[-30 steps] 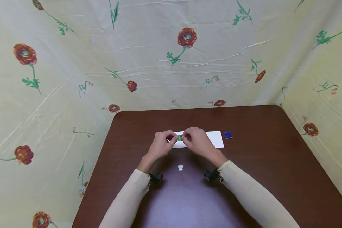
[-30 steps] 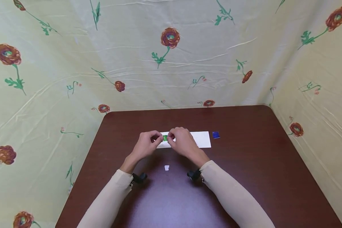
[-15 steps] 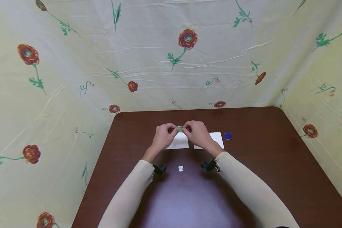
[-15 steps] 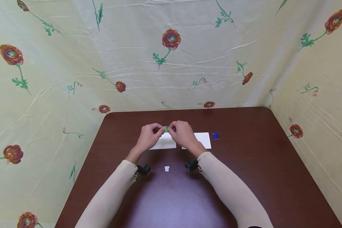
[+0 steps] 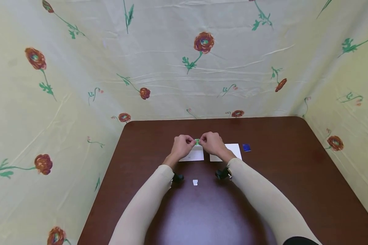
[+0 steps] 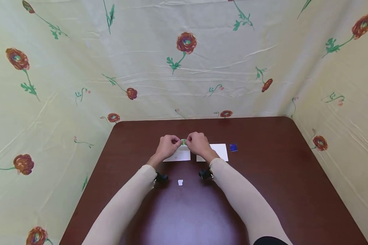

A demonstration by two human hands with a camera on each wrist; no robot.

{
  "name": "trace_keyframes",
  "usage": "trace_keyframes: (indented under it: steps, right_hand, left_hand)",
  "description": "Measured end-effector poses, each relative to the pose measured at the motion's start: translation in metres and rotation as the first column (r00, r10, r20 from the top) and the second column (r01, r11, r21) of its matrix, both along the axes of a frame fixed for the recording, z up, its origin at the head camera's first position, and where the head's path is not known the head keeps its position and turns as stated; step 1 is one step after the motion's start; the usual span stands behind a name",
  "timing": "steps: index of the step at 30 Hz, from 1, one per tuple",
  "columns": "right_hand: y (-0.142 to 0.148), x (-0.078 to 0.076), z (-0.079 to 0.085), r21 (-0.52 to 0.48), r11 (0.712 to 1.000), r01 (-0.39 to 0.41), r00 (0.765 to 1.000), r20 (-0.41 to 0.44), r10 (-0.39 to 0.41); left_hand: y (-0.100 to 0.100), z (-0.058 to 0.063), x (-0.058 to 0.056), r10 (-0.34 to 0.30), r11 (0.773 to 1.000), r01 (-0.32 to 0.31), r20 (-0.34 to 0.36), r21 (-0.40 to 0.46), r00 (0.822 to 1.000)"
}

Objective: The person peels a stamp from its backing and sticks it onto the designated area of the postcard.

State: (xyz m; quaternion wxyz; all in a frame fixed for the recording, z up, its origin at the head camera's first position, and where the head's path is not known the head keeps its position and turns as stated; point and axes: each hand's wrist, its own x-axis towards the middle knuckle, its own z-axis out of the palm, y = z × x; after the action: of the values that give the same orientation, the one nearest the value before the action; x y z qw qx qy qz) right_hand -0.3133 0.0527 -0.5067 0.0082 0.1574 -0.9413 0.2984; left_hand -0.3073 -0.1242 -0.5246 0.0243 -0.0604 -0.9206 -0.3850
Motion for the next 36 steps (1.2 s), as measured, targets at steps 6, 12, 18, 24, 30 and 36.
trace_keyframes:
  steps: [6,12,18,24,30,36]
  right_hand:
    - [0.002,-0.008,-0.013,0.013,1.000,0.016,0.999,0.049,-0.017]
    - [-0.001,-0.012,-0.022,0.055,0.998,0.018,0.994,0.108,-0.024]
    - [-0.003,-0.015,-0.031,0.080,0.996,0.046,0.988,0.146,-0.057]
    - [-0.003,-0.017,-0.034,0.084,0.995,0.055,0.986,0.151,-0.067]
    - [-0.004,-0.016,-0.034,0.087,0.994,0.071,0.986,0.143,-0.083]
    - [-0.006,-0.016,-0.034,0.087,0.993,0.078,0.988,0.126,-0.089]
  left_hand:
    - [0.008,-0.008,-0.005,0.031,0.997,-0.031,-0.008,-0.078,1.000]
    - [0.011,-0.014,-0.008,0.063,0.986,-0.054,0.052,-0.157,0.997]
    - [0.013,-0.023,-0.012,0.089,0.977,-0.071,0.080,-0.203,0.993]
    - [0.017,-0.025,-0.011,0.122,0.961,-0.095,0.088,-0.258,0.989]
    - [0.017,-0.023,-0.012,0.108,0.958,-0.076,0.104,-0.278,0.989]
    - [0.018,-0.023,-0.012,0.102,0.956,-0.075,0.083,-0.284,0.991]
